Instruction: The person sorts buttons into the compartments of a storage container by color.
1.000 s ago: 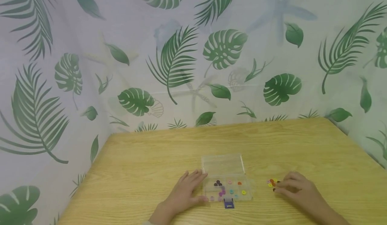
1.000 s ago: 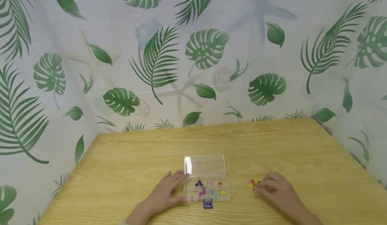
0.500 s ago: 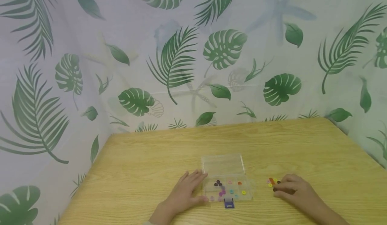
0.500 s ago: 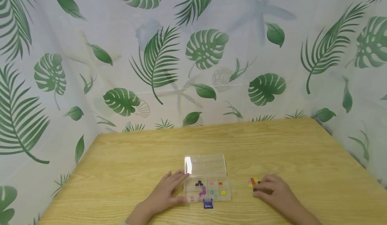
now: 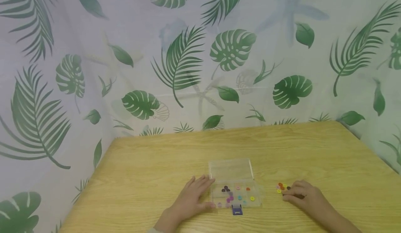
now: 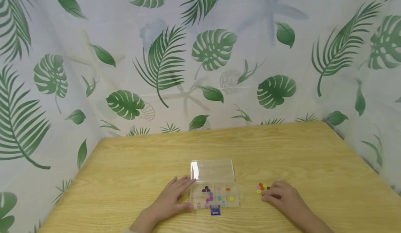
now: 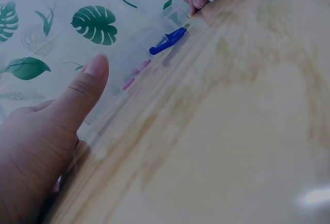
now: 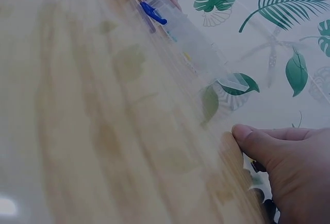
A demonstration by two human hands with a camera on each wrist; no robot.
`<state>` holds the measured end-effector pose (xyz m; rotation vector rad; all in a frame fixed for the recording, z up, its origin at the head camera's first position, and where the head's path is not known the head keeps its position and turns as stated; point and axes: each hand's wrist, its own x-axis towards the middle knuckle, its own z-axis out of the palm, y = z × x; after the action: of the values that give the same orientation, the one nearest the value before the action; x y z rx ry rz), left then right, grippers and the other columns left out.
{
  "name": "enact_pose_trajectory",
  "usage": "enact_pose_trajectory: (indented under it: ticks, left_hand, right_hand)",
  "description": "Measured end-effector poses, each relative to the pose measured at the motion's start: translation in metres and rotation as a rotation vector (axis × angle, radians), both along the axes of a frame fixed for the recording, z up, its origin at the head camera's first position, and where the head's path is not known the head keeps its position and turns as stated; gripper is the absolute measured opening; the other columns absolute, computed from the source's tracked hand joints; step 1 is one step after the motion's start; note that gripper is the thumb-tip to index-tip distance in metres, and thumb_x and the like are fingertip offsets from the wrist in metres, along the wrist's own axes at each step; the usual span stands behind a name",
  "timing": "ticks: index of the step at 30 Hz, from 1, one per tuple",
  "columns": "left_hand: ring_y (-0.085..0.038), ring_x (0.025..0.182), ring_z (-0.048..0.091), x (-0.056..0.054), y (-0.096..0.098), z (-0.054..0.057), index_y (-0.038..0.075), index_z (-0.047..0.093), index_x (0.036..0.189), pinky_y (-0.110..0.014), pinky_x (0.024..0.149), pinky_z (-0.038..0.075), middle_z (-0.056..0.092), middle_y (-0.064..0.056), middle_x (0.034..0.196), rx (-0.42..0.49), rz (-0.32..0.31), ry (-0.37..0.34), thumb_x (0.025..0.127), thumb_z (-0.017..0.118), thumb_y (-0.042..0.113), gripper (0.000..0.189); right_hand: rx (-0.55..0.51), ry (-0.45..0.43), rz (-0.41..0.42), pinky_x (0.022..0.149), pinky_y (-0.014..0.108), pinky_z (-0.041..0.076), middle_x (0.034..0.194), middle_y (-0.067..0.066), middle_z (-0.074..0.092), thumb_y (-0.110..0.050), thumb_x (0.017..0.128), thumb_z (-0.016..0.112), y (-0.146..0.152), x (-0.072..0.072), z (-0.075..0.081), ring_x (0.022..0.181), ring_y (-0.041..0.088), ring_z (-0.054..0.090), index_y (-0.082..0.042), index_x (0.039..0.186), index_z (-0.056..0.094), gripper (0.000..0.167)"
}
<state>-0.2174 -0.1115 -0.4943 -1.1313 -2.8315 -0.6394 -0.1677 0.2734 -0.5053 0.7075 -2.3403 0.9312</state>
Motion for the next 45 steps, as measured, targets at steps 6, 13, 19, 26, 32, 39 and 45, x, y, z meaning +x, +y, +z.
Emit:
enact_pose_trajectory:
  ticks: [6,13,19,26,32,39,45]
  left_hand:
    - [-0.026,0.14,0.031,0.0,-0.001,0.0,0.02,0.033,0.148,-0.051,0.117,0.017,0.035,-0.006,0.151,0.005,0.004,-0.009,0.087,0.055,0.057,0.075]
    - [-0.027,0.14,0.032,0.0,-0.001,-0.002,0.02,0.033,0.148,-0.051,0.116,0.018,0.035,-0.007,0.151,0.008,0.001,-0.002,0.087,0.053,0.057,0.074]
    - [-0.026,0.14,0.031,0.001,-0.001,-0.004,0.02,0.033,0.148,-0.051,0.116,0.017,0.035,-0.006,0.151,0.012,0.0,-0.008,0.087,0.053,0.057,0.074]
    - [-0.026,0.139,0.032,0.001,-0.001,-0.004,0.02,0.033,0.148,-0.051,0.116,0.018,0.036,-0.007,0.15,0.008,0.007,0.0,0.087,0.055,0.057,0.074]
    - [-0.026,0.139,0.032,0.001,-0.001,-0.003,0.02,0.033,0.148,-0.051,0.116,0.018,0.036,-0.007,0.15,0.009,0.001,-0.005,0.087,0.055,0.056,0.074]
    - [-0.026,0.139,0.032,-0.001,-0.001,-0.003,0.02,0.033,0.148,-0.051,0.116,0.018,0.036,-0.006,0.15,0.012,-0.001,-0.001,0.087,0.054,0.057,0.074]
    - [-0.025,0.139,0.032,-0.002,-0.001,-0.002,0.02,0.034,0.147,-0.051,0.116,0.018,0.037,-0.006,0.15,0.008,0.002,0.005,0.086,0.054,0.058,0.075]
  right_hand:
    - [0.022,-0.024,-0.011,0.054,0.01,0.043,0.075,-0.02,0.052,-0.001,0.069,0.079,-0.001,0.001,-0.001,0.066,-0.005,0.043,-0.018,0.082,0.07,0.022]
    - [0.043,-0.096,-0.024,0.055,0.014,0.045,0.077,-0.021,0.049,-0.004,0.076,0.075,-0.002,0.004,0.001,0.067,-0.004,0.043,-0.02,0.085,0.066,0.021]
    - [0.006,-0.259,-0.115,0.057,0.017,0.047,0.081,-0.019,0.053,-0.015,0.084,0.071,0.0,0.007,0.006,0.068,-0.001,0.047,-0.025,0.087,0.066,0.012]
    - [-0.006,-0.114,-0.098,0.051,0.014,0.04,0.077,-0.016,0.051,-0.005,0.078,0.074,-0.003,-0.005,0.01,0.064,-0.002,0.042,-0.021,0.087,0.067,0.019]
    - [-0.008,-0.046,-0.068,0.057,0.012,0.043,0.081,-0.014,0.056,0.0,0.077,0.073,-0.013,-0.016,0.014,0.067,-0.003,0.045,-0.015,0.088,0.068,0.019]
    - [-0.053,-0.182,-0.12,0.054,0.018,0.046,0.079,-0.015,0.055,-0.01,0.083,0.07,-0.033,-0.024,0.023,0.066,-0.001,0.046,-0.013,0.087,0.069,0.005]
    - [-0.055,-0.092,-0.078,0.054,0.016,0.043,0.077,-0.018,0.052,-0.007,0.078,0.073,-0.052,-0.032,0.023,0.067,-0.002,0.041,-0.013,0.086,0.069,0.011]
